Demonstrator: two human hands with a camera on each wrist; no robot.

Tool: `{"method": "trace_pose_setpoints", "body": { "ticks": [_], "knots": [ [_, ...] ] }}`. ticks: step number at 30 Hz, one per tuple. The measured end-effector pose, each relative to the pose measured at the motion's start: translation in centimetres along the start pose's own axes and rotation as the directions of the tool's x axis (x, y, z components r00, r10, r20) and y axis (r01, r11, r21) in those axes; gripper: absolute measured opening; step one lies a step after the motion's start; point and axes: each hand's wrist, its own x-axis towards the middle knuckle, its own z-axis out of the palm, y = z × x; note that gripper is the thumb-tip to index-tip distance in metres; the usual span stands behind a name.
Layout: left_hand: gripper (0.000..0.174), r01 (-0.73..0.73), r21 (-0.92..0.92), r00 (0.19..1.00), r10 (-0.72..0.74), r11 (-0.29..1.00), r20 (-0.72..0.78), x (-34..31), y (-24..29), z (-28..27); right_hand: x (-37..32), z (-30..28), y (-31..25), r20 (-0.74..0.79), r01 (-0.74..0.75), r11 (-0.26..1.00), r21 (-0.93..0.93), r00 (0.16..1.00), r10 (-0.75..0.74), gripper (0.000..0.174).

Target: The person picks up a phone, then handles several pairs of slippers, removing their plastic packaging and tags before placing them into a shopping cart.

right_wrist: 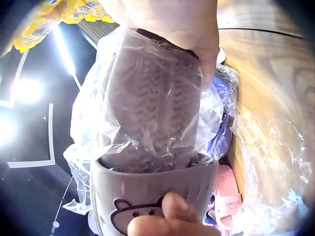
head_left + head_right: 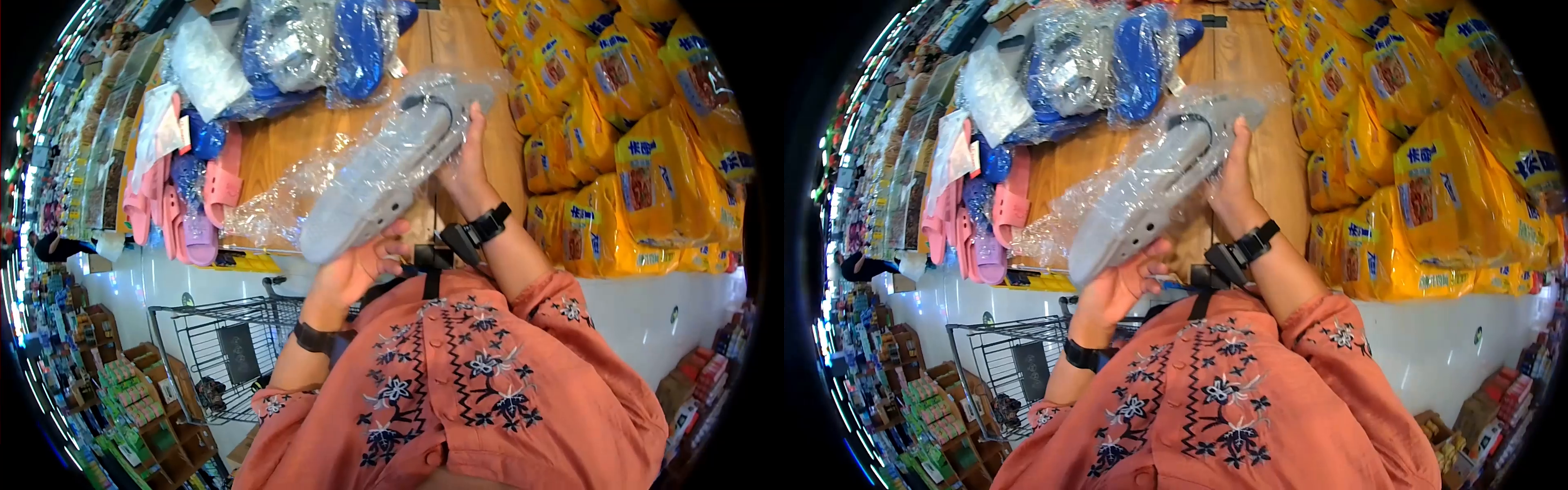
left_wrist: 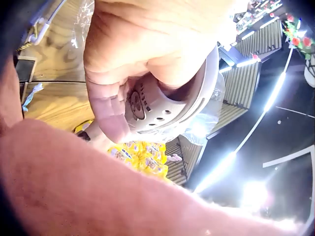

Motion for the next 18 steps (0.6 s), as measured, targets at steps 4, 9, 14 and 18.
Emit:
{"method": "trace_pose_setpoints", "body": {
  "ticks": [4,9,14,18],
  "knots": [
    [0.064,0.036,0.106,0.991,-0.022,0.994,-0.133,0.2,2.0,0.7,0.4,-0.5,-0.1,-0.052,0.03,0.992,-0.126,0.998,-0.036,0.072],
    [0.062,0.072,0.146,0.987,-0.05,0.987,-0.151,0.4,4.4,0.1,0.4,-1.5,0.2,-0.01,-0.02,0.998,-0.052,1.0,0.02,0.061],
    [0.059,0.049,0.299,0.971,0.024,0.953,-0.236,-0.4,6.4,1.0,-0.1,-1.0,-0.5,0.013,0.025,0.996,-0.081,1.0,-0.024,0.059],
    [0.054,0.074,0.296,0.976,-0.008,0.952,-0.218,-1.2,7.6,0.1,-0.4,-0.6,-1.0,0.038,0.091,0.987,-0.136,0.995,-0.087,0.061]
  ]
}}
